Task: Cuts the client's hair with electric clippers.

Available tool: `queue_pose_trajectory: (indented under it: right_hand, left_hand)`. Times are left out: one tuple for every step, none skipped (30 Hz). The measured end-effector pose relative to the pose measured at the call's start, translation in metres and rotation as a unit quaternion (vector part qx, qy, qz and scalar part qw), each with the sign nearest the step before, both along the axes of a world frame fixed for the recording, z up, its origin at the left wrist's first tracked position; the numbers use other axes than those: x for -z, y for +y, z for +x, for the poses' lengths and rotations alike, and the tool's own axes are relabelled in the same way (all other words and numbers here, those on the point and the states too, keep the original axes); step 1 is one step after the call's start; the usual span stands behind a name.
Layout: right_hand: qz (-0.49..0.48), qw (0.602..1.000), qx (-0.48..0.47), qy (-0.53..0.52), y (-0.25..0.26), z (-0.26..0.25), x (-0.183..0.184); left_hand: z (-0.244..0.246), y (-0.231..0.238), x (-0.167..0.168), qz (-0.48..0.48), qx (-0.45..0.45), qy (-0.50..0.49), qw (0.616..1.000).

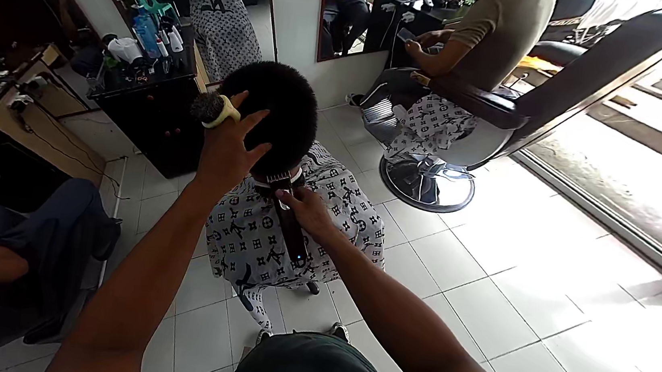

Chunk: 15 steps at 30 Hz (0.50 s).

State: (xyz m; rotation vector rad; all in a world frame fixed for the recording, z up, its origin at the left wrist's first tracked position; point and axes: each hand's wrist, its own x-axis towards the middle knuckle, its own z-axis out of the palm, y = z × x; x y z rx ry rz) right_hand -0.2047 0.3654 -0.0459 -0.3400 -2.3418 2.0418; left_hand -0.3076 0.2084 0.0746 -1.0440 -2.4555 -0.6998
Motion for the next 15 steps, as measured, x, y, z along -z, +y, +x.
queue_pose_trajectory:
  right_hand:
    - [-0.006,1.0,-0.005,-0.013,0.0008,0.0,-0.001]
    - [-0.014,1.0,-0.006,-0.01,0.0007,-0.0001,-0.001]
    - [-0.021,1.0,-0.005,0.009,0.0001,-0.0005,-0.0002]
    - [-0.02,0.999,-0.006,0.039,-0.0003,-0.0008,0.0011]
    - [-0.012,0.998,-0.008,0.069,-0.0005,0.0001,0.0015]
    - [0.0,0.996,-0.01,0.086,-0.0001,0.0008,0.0014]
    - [0.015,0.996,-0.009,0.082,0.0011,0.0008,0.0005]
    - [0.026,0.998,-0.01,0.059,0.003,0.0,-0.0009]
    - [0.034,0.999,-0.015,0.027,0.0053,-0.001,-0.0022]
    - [0.038,0.999,-0.02,0.005,0.0076,-0.0022,-0.0026]
    - [0.034,0.999,-0.021,0.003,0.0084,-0.0028,-0.0029]
    - [0.024,0.999,-0.017,0.022,0.0076,-0.0025,-0.0032]
    - [0.011,0.998,-0.013,0.054,0.0061,-0.0018,-0.0028]
    - [-0.001,0.996,-0.017,0.09,0.0055,-0.0003,-0.0015]
    - [-0.011,0.993,-0.025,0.117,0.0067,0.0023,0.0001]
  left_hand:
    - [0.0008,0.0001,0.0,-0.002,-0.001,0.001,1.0]
    - [0.0015,0.0004,0.0001,-0.006,-0.005,0.001,1.0]
    - [0.0019,0.001,0.0003,-0.008,-0.008,0.003,1.0]
    - [0.0021,0.0017,0.0003,-0.008,-0.009,0.002,1.0]
    - [0.0022,0.0022,0.0007,-0.007,-0.009,0.001,1.0]
    - [0.0023,0.0025,0.0008,-0.007,-0.01,-0.001,1.0]
    - [0.0022,0.0025,0.0008,-0.007,-0.012,0.0,1.0]
    - [0.0023,0.0024,0.0007,-0.009,-0.014,0.001,1.0]
    - [0.0027,0.0022,0.0007,-0.011,-0.017,0.002,1.0]
    - [0.0034,0.0022,0.0005,-0.015,-0.019,0.002,1.0]
    - [0.0038,0.0025,0.0003,-0.017,-0.021,0.002,1.0]
    - [0.004,0.0027,0.0,-0.018,-0.022,0.002,1.0]
    - [0.0039,0.0027,0.0,-0.018,-0.022,0.003,1.0]
    - [0.0037,0.0024,0.0001,-0.018,-0.021,0.005,1.0]
    - [0.0039,0.0016,-0.0006,-0.017,-0.02,0.007,1.0]
